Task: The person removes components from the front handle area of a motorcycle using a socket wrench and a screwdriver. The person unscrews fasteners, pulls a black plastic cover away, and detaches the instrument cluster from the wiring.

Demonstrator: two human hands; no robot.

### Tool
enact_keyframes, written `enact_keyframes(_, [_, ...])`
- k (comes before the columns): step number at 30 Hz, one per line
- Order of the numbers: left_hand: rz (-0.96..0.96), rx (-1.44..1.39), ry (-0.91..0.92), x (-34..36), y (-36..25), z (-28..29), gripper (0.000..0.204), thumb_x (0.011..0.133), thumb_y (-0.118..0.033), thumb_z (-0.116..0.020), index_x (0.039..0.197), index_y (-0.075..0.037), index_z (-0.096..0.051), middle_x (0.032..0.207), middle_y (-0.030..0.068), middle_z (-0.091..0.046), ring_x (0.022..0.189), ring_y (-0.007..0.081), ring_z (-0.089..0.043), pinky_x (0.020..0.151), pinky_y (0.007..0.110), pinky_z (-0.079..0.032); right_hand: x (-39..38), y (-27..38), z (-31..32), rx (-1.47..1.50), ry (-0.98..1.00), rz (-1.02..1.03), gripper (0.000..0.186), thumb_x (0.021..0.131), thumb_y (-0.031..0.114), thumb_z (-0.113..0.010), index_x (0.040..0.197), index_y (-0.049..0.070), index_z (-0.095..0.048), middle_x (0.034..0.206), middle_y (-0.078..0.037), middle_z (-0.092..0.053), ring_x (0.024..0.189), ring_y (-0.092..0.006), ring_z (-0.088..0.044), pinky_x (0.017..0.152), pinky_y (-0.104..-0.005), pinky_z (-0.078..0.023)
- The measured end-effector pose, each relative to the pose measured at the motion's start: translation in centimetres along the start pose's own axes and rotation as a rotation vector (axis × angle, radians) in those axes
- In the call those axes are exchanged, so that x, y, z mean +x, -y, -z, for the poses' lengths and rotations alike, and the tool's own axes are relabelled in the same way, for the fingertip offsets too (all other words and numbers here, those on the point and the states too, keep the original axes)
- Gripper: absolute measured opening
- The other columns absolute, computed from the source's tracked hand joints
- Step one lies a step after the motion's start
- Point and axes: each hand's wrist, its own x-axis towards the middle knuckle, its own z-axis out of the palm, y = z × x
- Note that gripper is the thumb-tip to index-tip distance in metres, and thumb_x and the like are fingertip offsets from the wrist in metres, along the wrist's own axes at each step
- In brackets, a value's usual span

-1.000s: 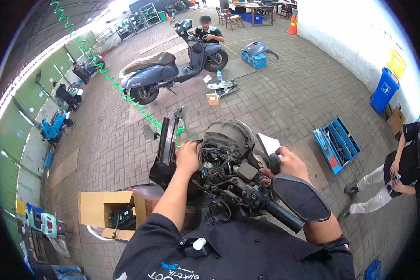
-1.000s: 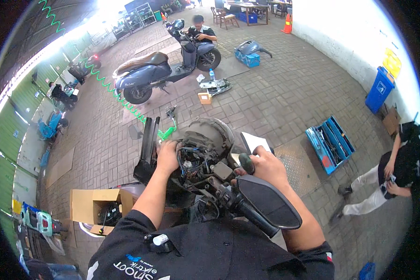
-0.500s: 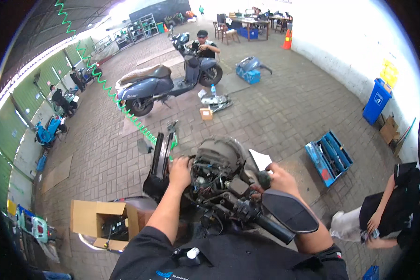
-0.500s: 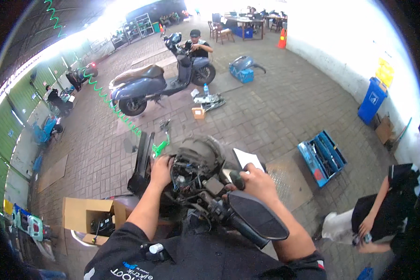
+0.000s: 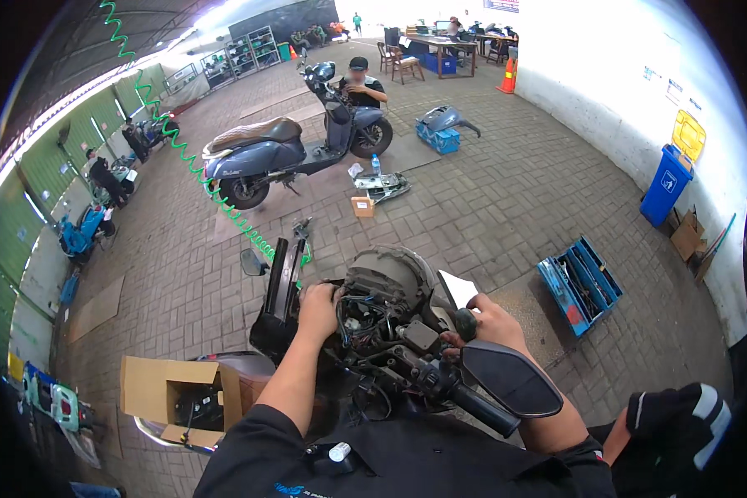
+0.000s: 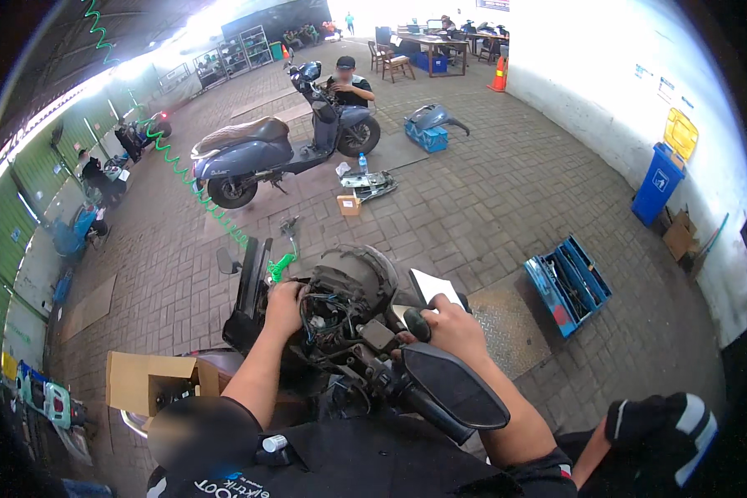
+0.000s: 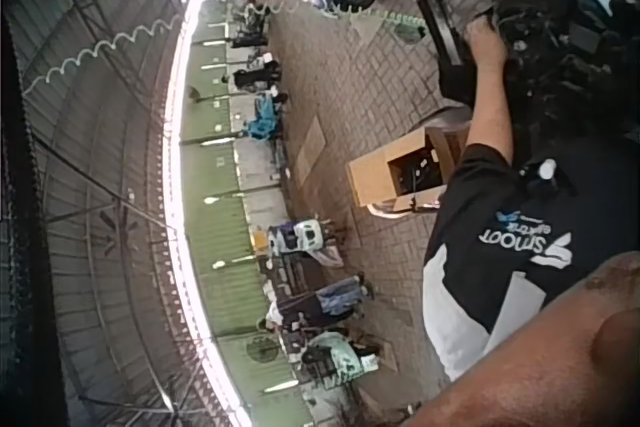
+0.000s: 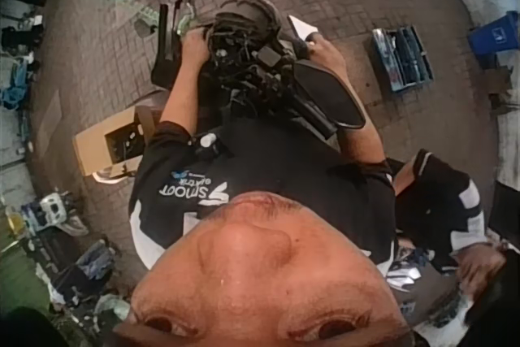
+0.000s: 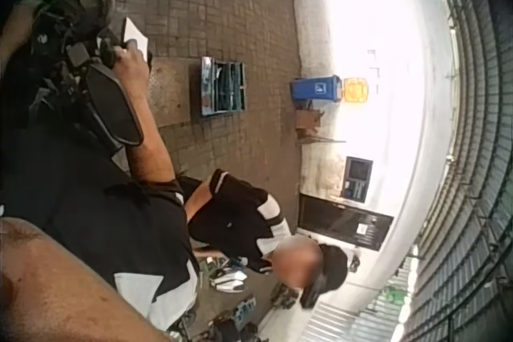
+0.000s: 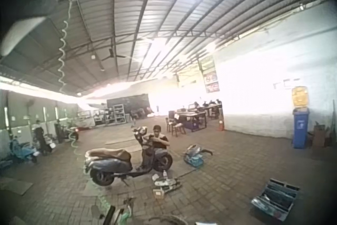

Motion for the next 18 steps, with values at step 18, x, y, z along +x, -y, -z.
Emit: enact_keyframes(18, [-0.032, 0.037, -0.026, -0.2, 0.4, -0.4, 0.030, 0.082, -0.021, -0.066, 0.107, -0.005, -0.064, 0.109, 0.0143, -0.063, 0.110, 0.0342, -0.055, 0.101, 0.050, -0.037, 0.0, 2.2, 2.1, -0.009, 0.005, -0.061, 0.039, 0.073, 0.044, -0.079, 0.095, 0.013, -0.073, 0.097, -0.011, -0.059, 0.088, -0.0313, -0.063, 0.073, -0.0415, -0.053])
